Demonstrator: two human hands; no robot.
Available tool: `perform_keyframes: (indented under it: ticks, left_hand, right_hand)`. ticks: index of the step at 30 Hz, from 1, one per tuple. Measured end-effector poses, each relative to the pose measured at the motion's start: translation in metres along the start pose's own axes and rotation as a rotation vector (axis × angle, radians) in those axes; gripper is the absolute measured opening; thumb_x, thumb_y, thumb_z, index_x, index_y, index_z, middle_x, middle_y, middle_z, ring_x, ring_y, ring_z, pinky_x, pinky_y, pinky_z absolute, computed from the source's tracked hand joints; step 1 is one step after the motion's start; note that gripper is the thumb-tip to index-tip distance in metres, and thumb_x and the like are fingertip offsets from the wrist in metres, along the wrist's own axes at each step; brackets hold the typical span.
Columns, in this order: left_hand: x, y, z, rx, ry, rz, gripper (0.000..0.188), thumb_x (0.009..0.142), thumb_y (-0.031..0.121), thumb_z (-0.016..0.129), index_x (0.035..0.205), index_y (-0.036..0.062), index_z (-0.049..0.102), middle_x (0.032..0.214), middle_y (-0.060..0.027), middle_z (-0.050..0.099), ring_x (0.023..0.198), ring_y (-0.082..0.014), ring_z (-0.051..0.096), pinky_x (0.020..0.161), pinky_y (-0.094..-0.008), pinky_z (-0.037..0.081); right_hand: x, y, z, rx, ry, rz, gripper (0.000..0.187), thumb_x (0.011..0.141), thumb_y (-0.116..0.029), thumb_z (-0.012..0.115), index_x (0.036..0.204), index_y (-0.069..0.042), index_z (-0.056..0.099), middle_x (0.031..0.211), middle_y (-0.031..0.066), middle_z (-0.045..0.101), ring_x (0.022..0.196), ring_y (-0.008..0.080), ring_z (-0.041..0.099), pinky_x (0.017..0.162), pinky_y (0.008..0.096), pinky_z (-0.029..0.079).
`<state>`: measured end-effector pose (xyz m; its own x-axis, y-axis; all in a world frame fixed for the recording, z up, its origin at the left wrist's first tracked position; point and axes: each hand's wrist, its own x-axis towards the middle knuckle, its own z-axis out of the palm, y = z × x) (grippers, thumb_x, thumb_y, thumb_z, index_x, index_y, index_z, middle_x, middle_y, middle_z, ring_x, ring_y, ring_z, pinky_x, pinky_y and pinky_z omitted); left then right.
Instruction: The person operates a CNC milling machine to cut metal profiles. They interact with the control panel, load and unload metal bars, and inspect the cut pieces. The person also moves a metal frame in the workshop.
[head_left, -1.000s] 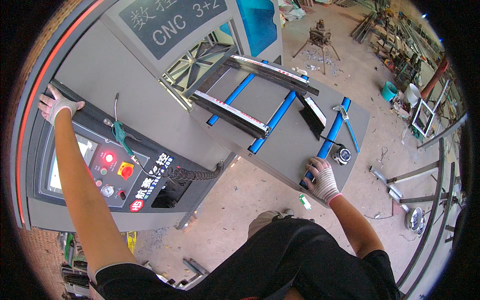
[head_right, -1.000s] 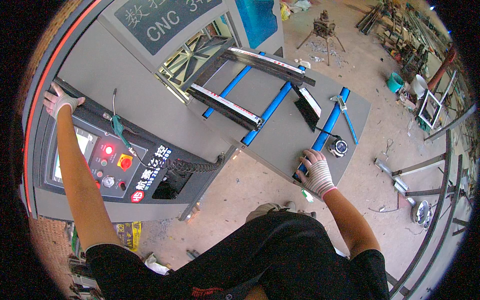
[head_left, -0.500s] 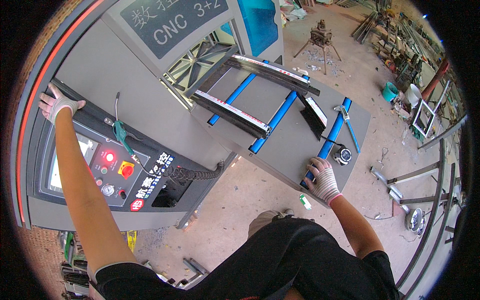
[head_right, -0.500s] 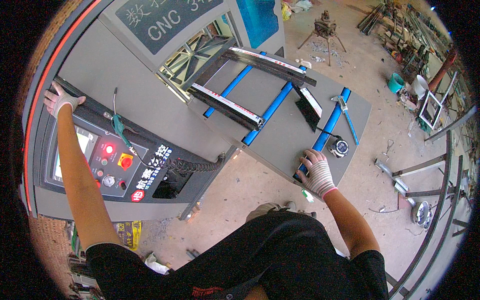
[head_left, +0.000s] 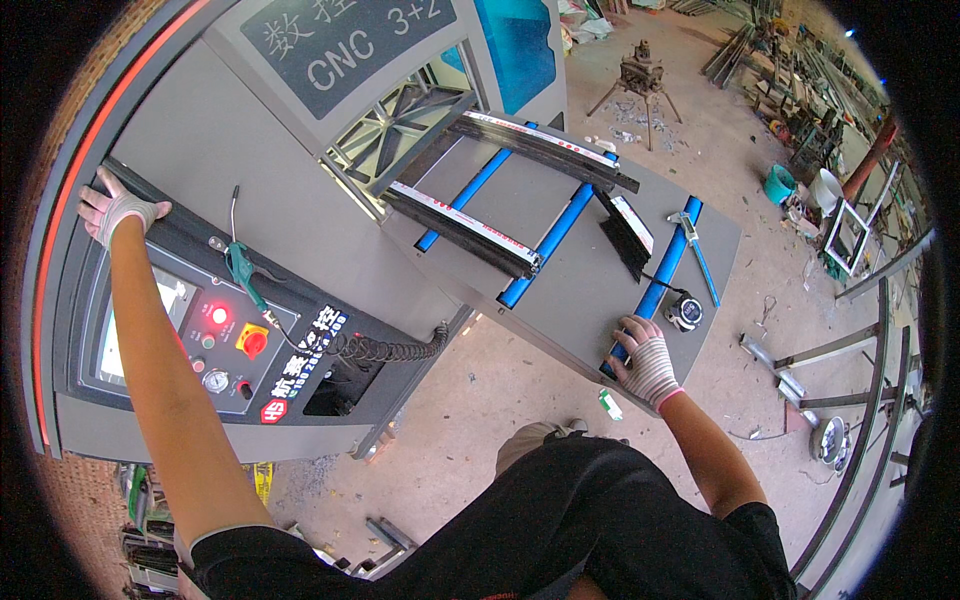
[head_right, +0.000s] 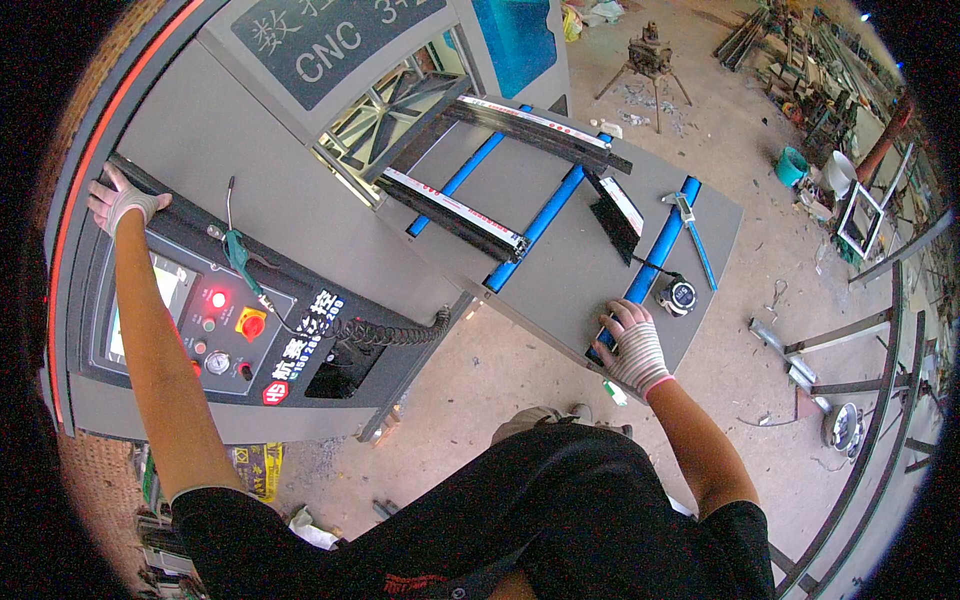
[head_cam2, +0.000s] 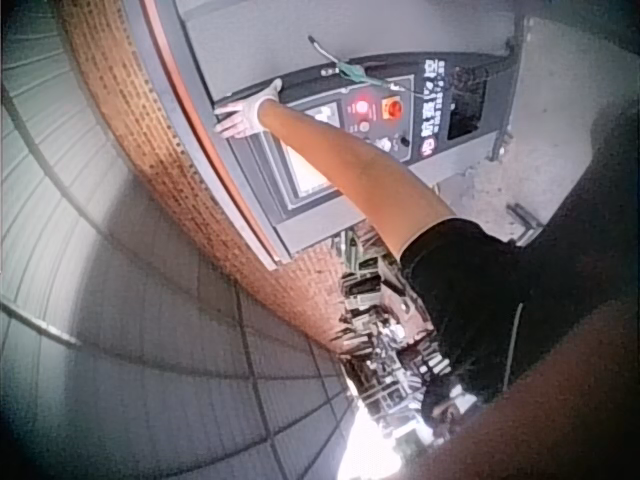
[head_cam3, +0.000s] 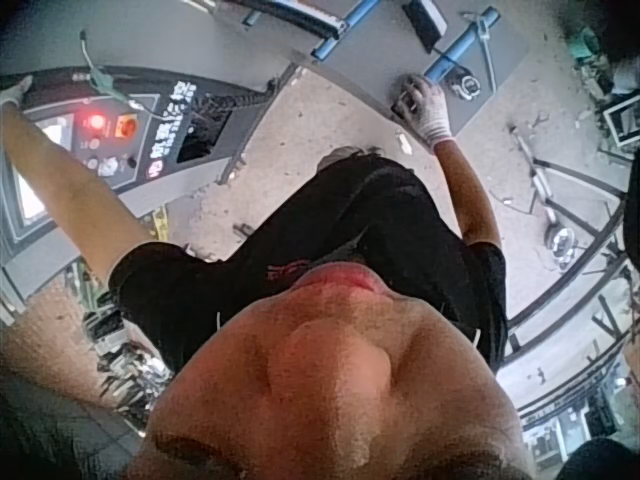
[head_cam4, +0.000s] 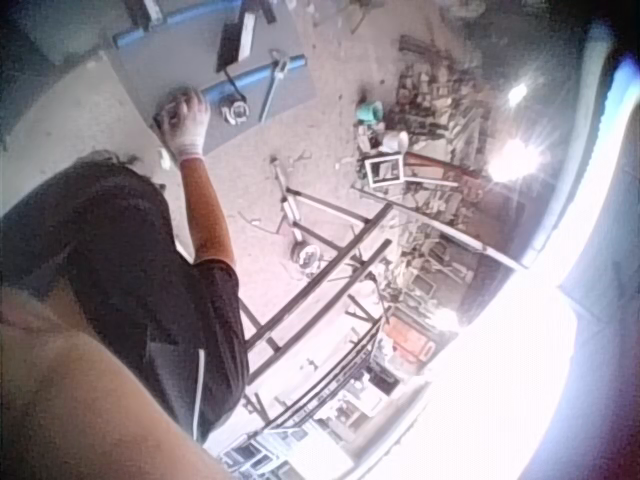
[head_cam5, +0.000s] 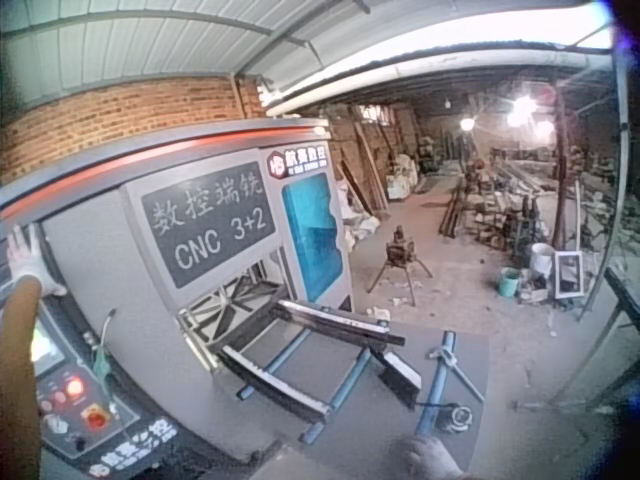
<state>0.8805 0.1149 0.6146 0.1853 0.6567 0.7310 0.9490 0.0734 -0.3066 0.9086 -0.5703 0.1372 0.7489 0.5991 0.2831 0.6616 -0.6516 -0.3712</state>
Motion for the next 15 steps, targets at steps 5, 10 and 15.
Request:
perform_keyframes:
  ticks: [5, 10, 15]
  left_hand:
    - [0.0003, -0.0024, 0.0004, -0.006, 0.014, 0.015, 0.149, 0.065, 0.066, 0.094, 0.172, 0.0292, -0.004, 0.177, -0.0237, 0.002, 0.164, -0.0433, 0.003, 0.131, -0.0584, 0.015]
    - [0.0026, -0.0007, 0.0041, -0.003, 0.034, 0.003, 0.15, 0.064, 0.065, 0.095, 0.172, 0.0293, -0.002, 0.177, -0.023, 0.003, 0.163, -0.0428, 0.005, 0.13, -0.0581, 0.016]
    - [0.0052, 0.0003, 0.0058, -0.025, 0.015, -0.002, 0.15, 0.065, 0.064, 0.095, 0.172, 0.0299, -0.004, 0.177, -0.0228, 0.001, 0.164, -0.0421, 0.003, 0.13, -0.059, 0.016]
  right_hand:
    - [-0.0011, 0.0044, 0.0051, 0.015, 0.023, -0.022, 0.05, 0.083, -0.026, 0.081, 0.126, -0.005, 0.064, 0.14, 0.0209, 0.056, 0.139, 0.0411, 0.049, 0.119, 0.0587, 0.037]
    - [-0.0014, 0.0039, 0.005, 0.015, 0.031, -0.023, 0.049, 0.083, -0.025, 0.081, 0.125, -0.006, 0.064, 0.14, 0.0209, 0.056, 0.139, 0.041, 0.05, 0.119, 0.0591, 0.038]
    - [-0.0001, 0.0019, 0.0028, 0.008, 0.004, -0.004, 0.049, 0.083, -0.024, 0.081, 0.125, -0.006, 0.064, 0.14, 0.0208, 0.056, 0.139, 0.0409, 0.05, 0.12, 0.0587, 0.037]
